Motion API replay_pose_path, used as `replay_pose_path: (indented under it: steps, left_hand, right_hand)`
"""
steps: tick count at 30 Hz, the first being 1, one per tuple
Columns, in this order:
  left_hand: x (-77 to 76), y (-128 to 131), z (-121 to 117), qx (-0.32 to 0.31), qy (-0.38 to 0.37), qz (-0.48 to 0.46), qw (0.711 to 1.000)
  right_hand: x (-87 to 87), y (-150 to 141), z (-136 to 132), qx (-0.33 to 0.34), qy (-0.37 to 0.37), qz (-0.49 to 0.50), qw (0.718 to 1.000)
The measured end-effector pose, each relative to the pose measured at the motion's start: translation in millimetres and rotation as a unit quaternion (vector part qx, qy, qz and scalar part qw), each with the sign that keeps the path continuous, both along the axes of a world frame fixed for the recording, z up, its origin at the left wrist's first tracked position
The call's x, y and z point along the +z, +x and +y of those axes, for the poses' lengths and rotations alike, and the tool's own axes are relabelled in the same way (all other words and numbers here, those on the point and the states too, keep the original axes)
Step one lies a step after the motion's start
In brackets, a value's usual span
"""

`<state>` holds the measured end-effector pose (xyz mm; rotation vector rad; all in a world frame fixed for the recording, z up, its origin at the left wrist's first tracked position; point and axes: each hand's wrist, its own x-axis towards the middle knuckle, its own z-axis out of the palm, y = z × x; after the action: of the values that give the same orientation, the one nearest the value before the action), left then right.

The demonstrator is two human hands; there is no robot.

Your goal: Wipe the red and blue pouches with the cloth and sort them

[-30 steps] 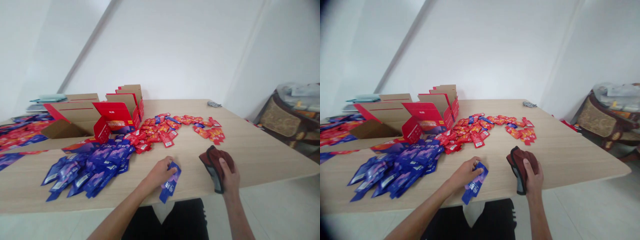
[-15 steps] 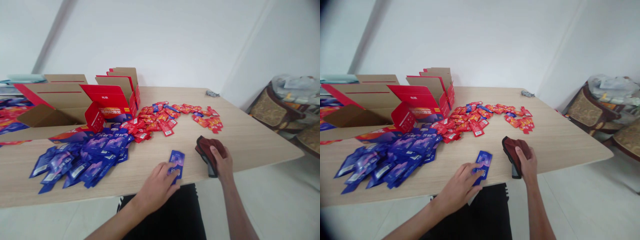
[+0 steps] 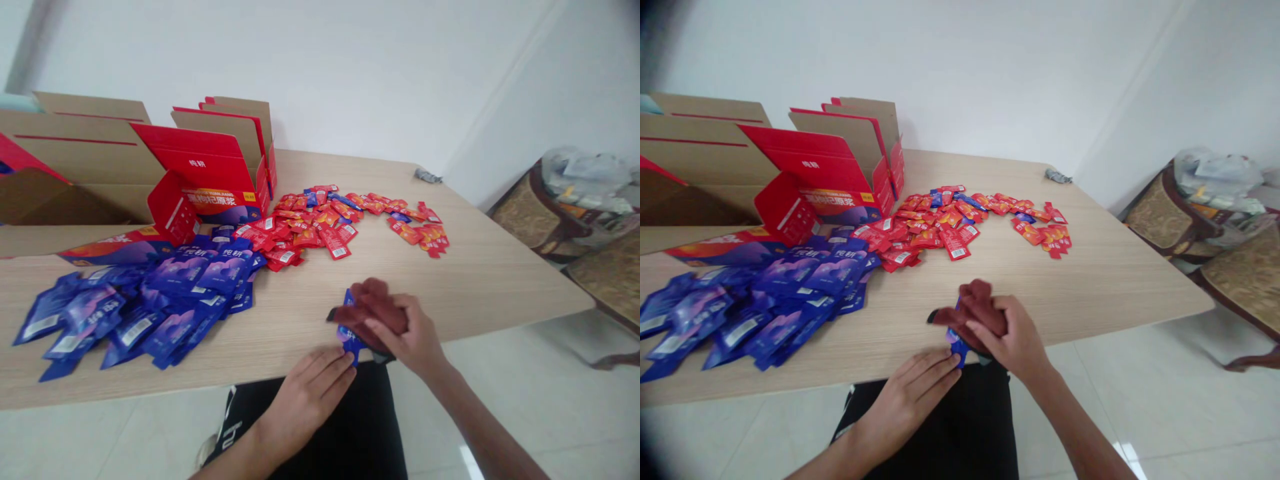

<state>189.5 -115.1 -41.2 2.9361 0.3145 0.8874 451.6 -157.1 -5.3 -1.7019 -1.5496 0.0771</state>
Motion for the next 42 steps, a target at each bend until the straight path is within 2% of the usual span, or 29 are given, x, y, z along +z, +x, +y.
replay_pose_path:
  steps: [2, 4, 9, 15, 17, 20, 21, 22, 25, 27, 31, 36, 39, 42]
  left_hand:
    - [0.0, 2.3, 1.5, -0.003, -0.011, -0.041, 0.999]
    - [-3.0, 4.8, 2.6, -0.006, -0.02, -0.076, 0.997]
    - [-11.3, 7.2, 2.7, -0.005, -0.035, -0.091, 0.995]
    - [-6.9, 7.9, 3.8, -0.004, -0.045, -0.115, 0.992]
    - [-5.9, 8.9, 3.9, 0.0, -0.049, -0.122, 0.991]
    - [-8.1, 10.1, 3.3, 0.005, -0.055, -0.127, 0.99]
    - [-9.6, 10.3, 3.0, 0.004, -0.057, -0.126, 0.99]
    - [-11.0, 10.4, 2.6, 0.004, -0.059, -0.127, 0.99]
    - [-13.3, 9.9, 1.7, 0.01, -0.068, -0.128, 0.989]
    - [-11.9, 9.5, 1.5, 0.01, -0.07, -0.125, 0.99]
    - [-7.1, 9.6, 1.9, 0.003, -0.069, -0.12, 0.99]
    - [-7.4, 10.2, 3.7, 0.0, -0.061, -0.134, 0.989]
    - [-3.1, 8.3, 5.4, -0.004, -0.067, -0.116, 0.991]
    - [4.6, 5.2, 4.0, -0.004, -0.055, -0.068, 0.996]
  right_hand:
    - [-4.7, -10.6, 2.8, 0.148, -0.056, -0.076, 0.984]
    - [-8.1, -13.1, 9.0, 0.195, -0.074, -0.117, 0.971]
    - [-7.0, 6.1, 39.8, 0.152, -0.062, -0.179, 0.97]
    - [2.0, 40.7, 82.7, 0.051, -0.062, -0.248, 0.966]
    - [7.0, 46.5, 82.1, 0.005, -0.042, -0.244, 0.969]
    - [10.6, 37.0, 59.0, -0.057, 0.021, -0.195, 0.979]
    - [9.9, 29.3, 47.5, -0.043, 0.032, -0.175, 0.983]
    - [8.4, 20.5, 35.9, 0.002, 0.024, -0.162, 0.987]
    - [0.5, -2.6, 11.3, 0.184, -0.038, -0.164, 0.968]
    - [-4.8, -6.8, 10.5, 0.209, -0.06, -0.165, 0.962]
    - [-11.1, 13.3, 41.9, 0.103, -0.072, -0.186, 0.974]
    - [-9.0, 49.9, 85.4, 0.005, -0.055, -0.239, 0.97]
    - [-4.8, 62.2, 82.1, -0.114, -0.002, -0.184, 0.976]
    - [-3.9, 65.4, 56.2, -0.227, 0.05, -0.071, 0.97]
